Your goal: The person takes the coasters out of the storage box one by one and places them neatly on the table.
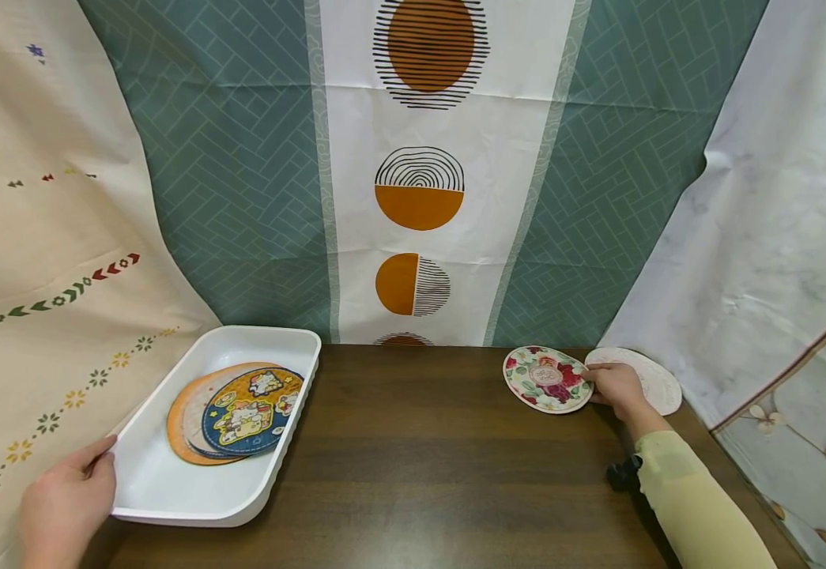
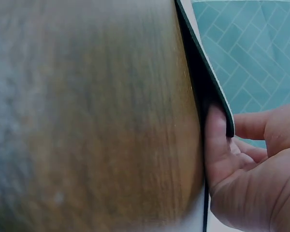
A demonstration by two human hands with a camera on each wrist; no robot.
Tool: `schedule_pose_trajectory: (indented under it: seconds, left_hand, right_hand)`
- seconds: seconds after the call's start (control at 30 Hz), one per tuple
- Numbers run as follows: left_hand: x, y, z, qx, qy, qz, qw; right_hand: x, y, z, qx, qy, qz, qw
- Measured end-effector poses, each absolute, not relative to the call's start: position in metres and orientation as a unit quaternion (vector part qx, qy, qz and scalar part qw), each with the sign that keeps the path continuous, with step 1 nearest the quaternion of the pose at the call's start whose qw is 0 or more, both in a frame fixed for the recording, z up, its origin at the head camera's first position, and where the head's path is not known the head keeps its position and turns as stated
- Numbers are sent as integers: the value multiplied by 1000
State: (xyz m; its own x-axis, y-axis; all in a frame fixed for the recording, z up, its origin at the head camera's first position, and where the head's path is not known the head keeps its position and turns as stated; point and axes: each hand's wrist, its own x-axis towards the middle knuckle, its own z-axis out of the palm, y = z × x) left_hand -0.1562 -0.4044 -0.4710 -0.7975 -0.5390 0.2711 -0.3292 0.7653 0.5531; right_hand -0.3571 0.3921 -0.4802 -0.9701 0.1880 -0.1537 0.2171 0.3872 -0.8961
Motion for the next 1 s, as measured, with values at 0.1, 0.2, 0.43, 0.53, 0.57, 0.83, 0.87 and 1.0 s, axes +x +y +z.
schedule_pose_trajectory:
  seconds: [0.1, 0.2, 0.43, 0.53, 0.57, 0.83, 0.87, 1.0]
  left_hand:
    - [-156, -405, -472, 235, -915, -247, 214]
    - [-157, -405, -472, 235, -915, -248, 213]
    - [-158, -405, -472, 228, -918, -242, 217]
    - [-157, -405, -473, 223, -917, -243, 224]
    - [-157, -405, -473, 223, -916, -245, 224]
    - [-157, -405, -472, 231, -915, -245, 221]
    - [-157, -405, -472, 230, -915, -245, 222]
    - [-155, -406, -474, 230, -915, -249, 217]
  right_hand:
    - [-357, 392, -479, 122, 841, -528, 13]
    - [-359, 393, -481, 123, 853, -508, 11]
    - [-359, 395, -484, 110, 903, -415, -13]
    - [-358, 394, -484, 96, 932, -347, -28]
    - [-358, 393, -484, 93, 940, -326, -31]
    - [-356, 391, -483, 81, 957, -276, -36]
    - [-356, 391, -483, 80, 957, -276, -35]
    - [-355, 391, -481, 78, 957, -279, -31]
